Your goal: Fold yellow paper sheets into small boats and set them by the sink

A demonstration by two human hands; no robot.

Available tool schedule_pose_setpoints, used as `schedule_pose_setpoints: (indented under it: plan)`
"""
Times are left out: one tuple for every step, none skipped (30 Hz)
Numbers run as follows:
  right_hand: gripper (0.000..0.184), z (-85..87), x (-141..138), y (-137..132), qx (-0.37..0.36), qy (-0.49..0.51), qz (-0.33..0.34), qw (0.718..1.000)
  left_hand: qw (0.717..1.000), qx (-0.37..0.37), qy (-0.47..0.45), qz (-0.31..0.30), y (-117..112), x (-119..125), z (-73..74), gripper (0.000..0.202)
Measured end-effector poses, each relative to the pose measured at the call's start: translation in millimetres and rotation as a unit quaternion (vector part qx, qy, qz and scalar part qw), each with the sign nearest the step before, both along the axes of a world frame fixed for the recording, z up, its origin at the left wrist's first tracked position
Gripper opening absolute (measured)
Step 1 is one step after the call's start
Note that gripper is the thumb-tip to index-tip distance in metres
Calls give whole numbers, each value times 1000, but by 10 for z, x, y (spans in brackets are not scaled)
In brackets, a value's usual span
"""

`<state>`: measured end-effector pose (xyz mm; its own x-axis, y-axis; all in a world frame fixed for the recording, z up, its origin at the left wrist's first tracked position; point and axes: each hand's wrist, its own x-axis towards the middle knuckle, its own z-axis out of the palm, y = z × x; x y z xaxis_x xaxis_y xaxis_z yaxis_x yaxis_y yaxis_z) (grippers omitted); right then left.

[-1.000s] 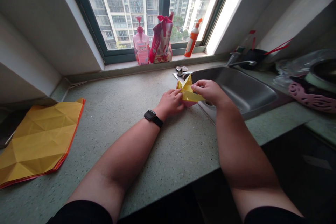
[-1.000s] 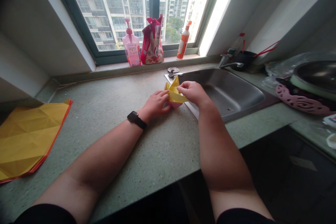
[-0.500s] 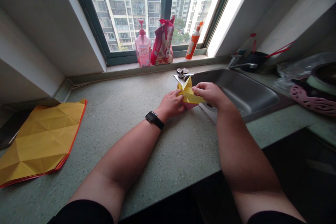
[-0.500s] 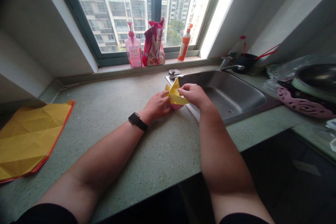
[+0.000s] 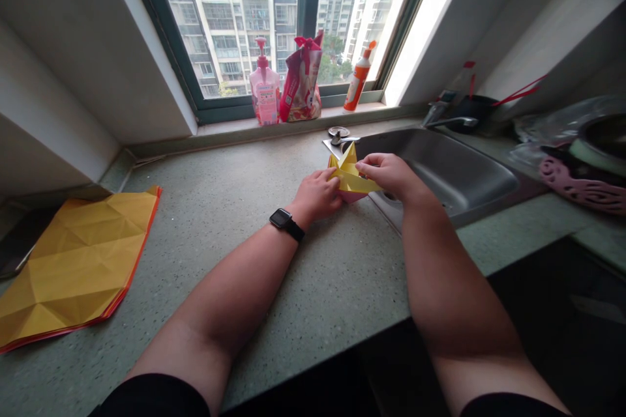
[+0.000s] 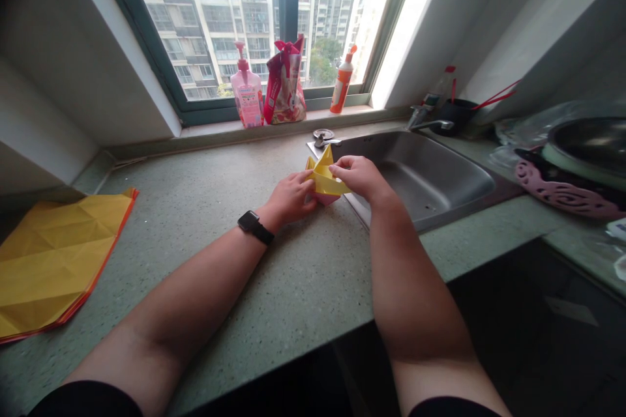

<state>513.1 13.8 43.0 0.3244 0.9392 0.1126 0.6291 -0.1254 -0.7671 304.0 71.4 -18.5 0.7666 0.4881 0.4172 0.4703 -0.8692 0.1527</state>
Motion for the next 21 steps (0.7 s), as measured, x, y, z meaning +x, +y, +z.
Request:
schedule_pose_setpoints:
  plan:
    - [27, -1, 2, 0, -1, -1, 1, 1000, 1000, -1, 8, -1, -4, 5, 0, 34]
    - [27, -2, 3, 1, -1, -1, 3, 1000, 1000, -4, 16, -1, -9, 11, -2, 36]
    - [27, -2, 3, 1, -1, -1, 4, 1000, 1000, -7, 23, 0, -16, 17, -4, 38]
    - [27, -2, 2, 2, 0, -2, 4, 1000, 1000, -9, 29, 1, -23, 22, -7, 39]
    - [27, -3, 1, 3, 0, -4, 5, 1000, 999, -10, 32, 3, -30, 27, -9, 40]
    - [28, -3, 0, 3, 1, -6, 5, 1000, 999, -10, 33, 5, -37, 29, -9, 40]
    - [28, -4, 0, 4, 1, -7, 5, 1000, 999, -10, 33, 7, -42, 30, -8, 40]
    - [28, -6, -1, 5, 1, -7, 4, 1000, 999, -8, 32, 9, -46, 30, -5, 39]
    - [28, -8, -1, 6, 1, -6, 4, 1000, 999, -6, 32, 9, -48, 28, 0, 39]
    - [28, -10, -1, 7, 1, -4, 4, 1000, 999, -5, 31, 7, -49, 26, 7, 39]
    - [27, -13, 0, 8, 2, -2, 4, 1000, 1000, -3, 31, 3, -49, 22, 15, 38]
    - [26, -15, 0, 9, 3, 0, 3, 1000, 1000, -1, 30, -1, -48, 19, 22, 38]
    - [26, -17, 1, 10, 3, 3, 4, 1000, 1000, 1, 29, -4, -48, 17, 28, 38]
    - [26, -19, 1, 10, 3, 7, 3, 1000, 1000, 2, 26, -4, -48, 15, 32, 38]
    - [27, -21, 0, 11, 2, 10, 3, 1000, 1000, 2, 24, -3, -48, 14, 33, 38]
    - [28, -23, 0, 11, 1, 13, 2, 1000, 1000, 2, 21, 1, -49, 13, 32, 38]
    - [30, -25, 0, 11, 1, 14, 2, 1000, 1000, 2, 19, 5, -51, 13, 28, 39]
    - [32, -27, 0, 11, 2, 15, 3, 1000, 1000, 2, 17, 7, -53, 14, 23, 39]
    - [33, -30, 0, 12, 4, 14, 3, 1000, 1000, 2, 16, 10, -56, 15, 16, 39]
    - [34, -32, 0, 13, 5, 14, 3, 1000, 1000, 4, 14, 12, -59, 17, 10, 39]
    - [35, -33, 0, 13, 7, 15, 3, 1000, 1000, 5, 12, 13, -62, 18, 3, 39]
